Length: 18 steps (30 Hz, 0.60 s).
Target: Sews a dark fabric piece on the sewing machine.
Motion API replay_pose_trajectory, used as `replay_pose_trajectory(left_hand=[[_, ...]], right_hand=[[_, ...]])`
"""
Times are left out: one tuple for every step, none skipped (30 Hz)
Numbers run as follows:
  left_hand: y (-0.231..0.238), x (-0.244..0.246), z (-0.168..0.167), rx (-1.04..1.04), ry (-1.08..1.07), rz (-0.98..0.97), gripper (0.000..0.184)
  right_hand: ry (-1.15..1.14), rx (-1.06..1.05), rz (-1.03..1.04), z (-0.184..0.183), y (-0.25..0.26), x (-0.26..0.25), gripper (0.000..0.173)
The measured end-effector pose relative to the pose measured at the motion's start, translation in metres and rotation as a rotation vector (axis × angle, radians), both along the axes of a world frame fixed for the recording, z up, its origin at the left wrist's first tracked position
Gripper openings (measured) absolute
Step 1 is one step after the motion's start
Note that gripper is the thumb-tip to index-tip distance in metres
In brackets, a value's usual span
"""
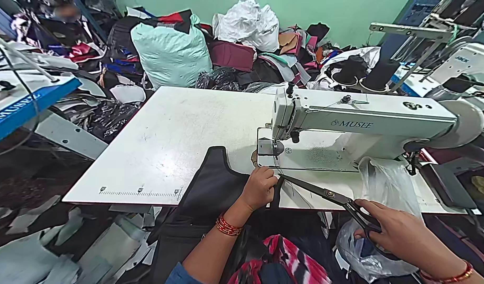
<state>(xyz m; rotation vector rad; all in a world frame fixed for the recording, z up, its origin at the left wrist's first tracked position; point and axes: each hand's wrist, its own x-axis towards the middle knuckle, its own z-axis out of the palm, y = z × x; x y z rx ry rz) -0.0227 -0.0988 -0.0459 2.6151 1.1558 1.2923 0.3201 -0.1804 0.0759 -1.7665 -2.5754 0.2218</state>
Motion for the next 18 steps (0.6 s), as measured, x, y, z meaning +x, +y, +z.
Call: replay_pose_trajectory(left_hand=[[0.0, 0.0, 0.0, 0.005, -0.001, 0.001, 0.01], [0.0, 0.0, 0.0, 0.006, -0.002, 0.0, 0.01], [0.0, 0.0, 0.0, 0.005, -0.003, 0.001, 0.01], [0.0, 0.0, 0.0, -0.001, -0.002, 0.002, 0.01], [0.0, 0.0, 0.0, -0.004, 0.002, 0.005, 0.01], [-0.001, 0.0, 0.0, -0.01, 0.005, 0.004, 0.01], [-0.001, 0.0, 0.0, -0.011, 0.004, 0.004, 0.009], [0.0, -0.001, 0.0, -0.01, 0.001, 0.003, 0.009], [0.0, -0.001, 0.0, -0.014, -0.004, 0.001, 0.009], [0.0, -0.001, 0.0, -0.025, -0.013, 0.0, 0.008], [0.0, -0.001, 0.0, -0.04, -0.026, -0.002, 0.008], [0.0, -0.001, -0.001, -0.052, -0.042, 0.002, 0.008], [0.0, -0.002, -0.001, -0.065, -0.053, 0.015, 0.008], [0.0, -0.002, 0.0, -0.09, -0.06, 0.04, 0.009], [0.0, -0.002, 0.004, -0.136, -0.057, 0.08, 0.01], [-0.001, -0.003, 0.011, -0.221, -0.043, 0.135, 0.013], [-0.002, -0.005, 0.022, -0.345, -0.018, 0.207, 0.016], [-0.001, -0.008, 0.036, -0.496, 0.016, 0.292, 0.023]], right_hand=[[0.015, -0.008, -0.004, -0.001, -0.001, 0.0, 0.063], [0.029, -0.023, -0.012, -0.001, -0.002, -0.001, 0.062], [0.044, -0.034, -0.021, -0.002, -0.003, 0.0, 0.061], [0.054, -0.049, -0.033, -0.003, -0.005, 0.0, 0.061], [0.063, -0.071, -0.051, -0.003, -0.006, 0.001, 0.06], [0.079, -0.081, -0.064, -0.004, -0.007, 0.002, 0.06], [0.104, -0.083, -0.074, -0.006, -0.009, 0.005, 0.06], [0.138, -0.094, -0.092, -0.008, -0.01, 0.008, 0.061], [0.178, -0.11, -0.12, -0.009, -0.011, 0.012, 0.062], [0.219, -0.128, -0.159, -0.011, -0.013, 0.015, 0.063], [0.257, -0.152, -0.203, -0.013, -0.013, 0.02, 0.062], [0.291, -0.181, -0.252, -0.016, -0.013, 0.024, 0.061], [0.323, -0.217, -0.313, -0.017, -0.013, 0.026, 0.059], [0.334, -0.242, -0.378, -0.018, -0.011, 0.027, 0.058], [0.329, -0.259, -0.443, -0.019, -0.008, 0.026, 0.056], [0.314, -0.264, -0.501, -0.021, -0.004, 0.025, 0.056], [0.298, -0.264, -0.548, -0.024, 0.001, 0.022, 0.056], [0.275, -0.263, -0.583, -0.025, 0.007, 0.019, 0.055]])
